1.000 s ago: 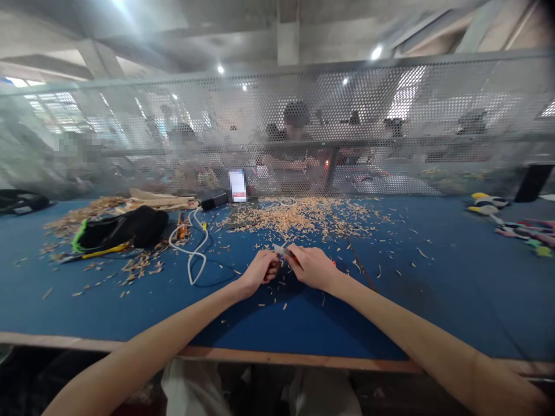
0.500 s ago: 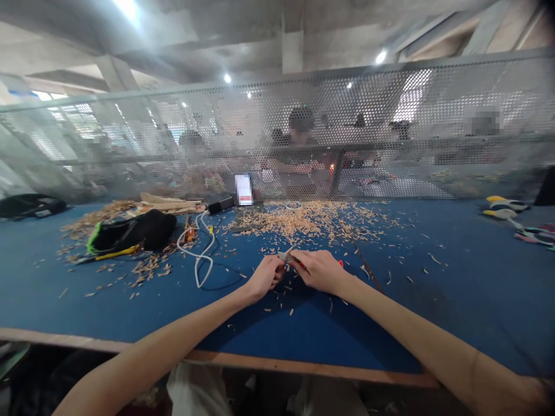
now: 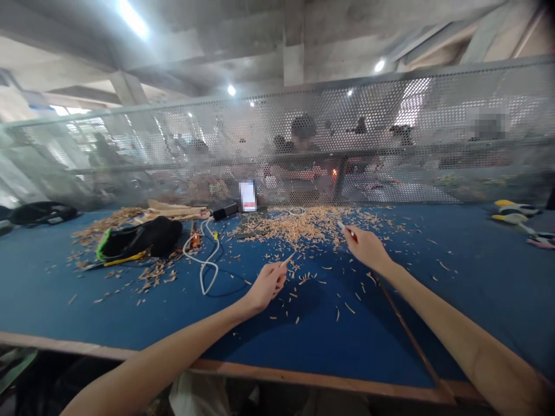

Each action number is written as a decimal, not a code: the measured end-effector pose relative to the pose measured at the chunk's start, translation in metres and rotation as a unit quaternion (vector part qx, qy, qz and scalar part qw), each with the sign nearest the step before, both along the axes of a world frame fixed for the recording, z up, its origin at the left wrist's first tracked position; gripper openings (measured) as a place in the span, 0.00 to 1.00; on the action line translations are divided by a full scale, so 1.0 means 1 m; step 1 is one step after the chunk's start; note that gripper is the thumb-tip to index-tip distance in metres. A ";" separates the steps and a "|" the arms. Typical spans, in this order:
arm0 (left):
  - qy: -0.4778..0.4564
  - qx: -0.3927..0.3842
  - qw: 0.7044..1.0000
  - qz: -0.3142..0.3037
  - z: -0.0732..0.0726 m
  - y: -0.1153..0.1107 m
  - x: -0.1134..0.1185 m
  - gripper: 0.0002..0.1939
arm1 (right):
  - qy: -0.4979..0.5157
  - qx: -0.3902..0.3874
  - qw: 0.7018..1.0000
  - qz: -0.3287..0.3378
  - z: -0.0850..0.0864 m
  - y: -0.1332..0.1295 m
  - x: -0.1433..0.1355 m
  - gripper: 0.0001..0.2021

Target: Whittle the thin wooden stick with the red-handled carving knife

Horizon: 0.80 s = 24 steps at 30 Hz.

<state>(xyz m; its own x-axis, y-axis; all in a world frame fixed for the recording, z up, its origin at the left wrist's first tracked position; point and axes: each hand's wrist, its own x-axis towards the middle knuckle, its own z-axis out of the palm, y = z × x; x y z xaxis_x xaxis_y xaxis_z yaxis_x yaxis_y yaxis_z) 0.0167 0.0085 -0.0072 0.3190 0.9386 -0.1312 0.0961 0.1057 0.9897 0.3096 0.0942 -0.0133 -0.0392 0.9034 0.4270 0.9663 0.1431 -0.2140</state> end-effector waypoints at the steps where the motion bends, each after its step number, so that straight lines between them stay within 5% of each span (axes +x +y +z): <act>1: 0.006 -0.001 1.000 0.001 0.001 0.001 0.000 0.24 | 0.008 0.005 1.000 0.002 -0.002 0.001 0.004 0.19; 10: 0.025 -0.020 0.999 -0.034 -0.002 0.009 0.000 0.33 | -0.025 -0.007 0.990 0.142 -0.005 -0.035 -0.064 0.16; 24: -0.001 -0.032 0.999 -0.008 -0.003 0.012 0.000 0.19 | -0.015 -0.056 0.960 0.275 0.005 -0.074 -0.097 0.16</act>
<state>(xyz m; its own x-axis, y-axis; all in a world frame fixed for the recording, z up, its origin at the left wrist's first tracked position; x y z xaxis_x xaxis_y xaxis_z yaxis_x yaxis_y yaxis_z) 0.0165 0.0203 -0.0101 0.3340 0.9233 -0.1894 0.0960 0.1665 0.9814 0.2127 0.0197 -0.0086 -0.5336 0.7828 0.3201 0.7576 0.6106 -0.2306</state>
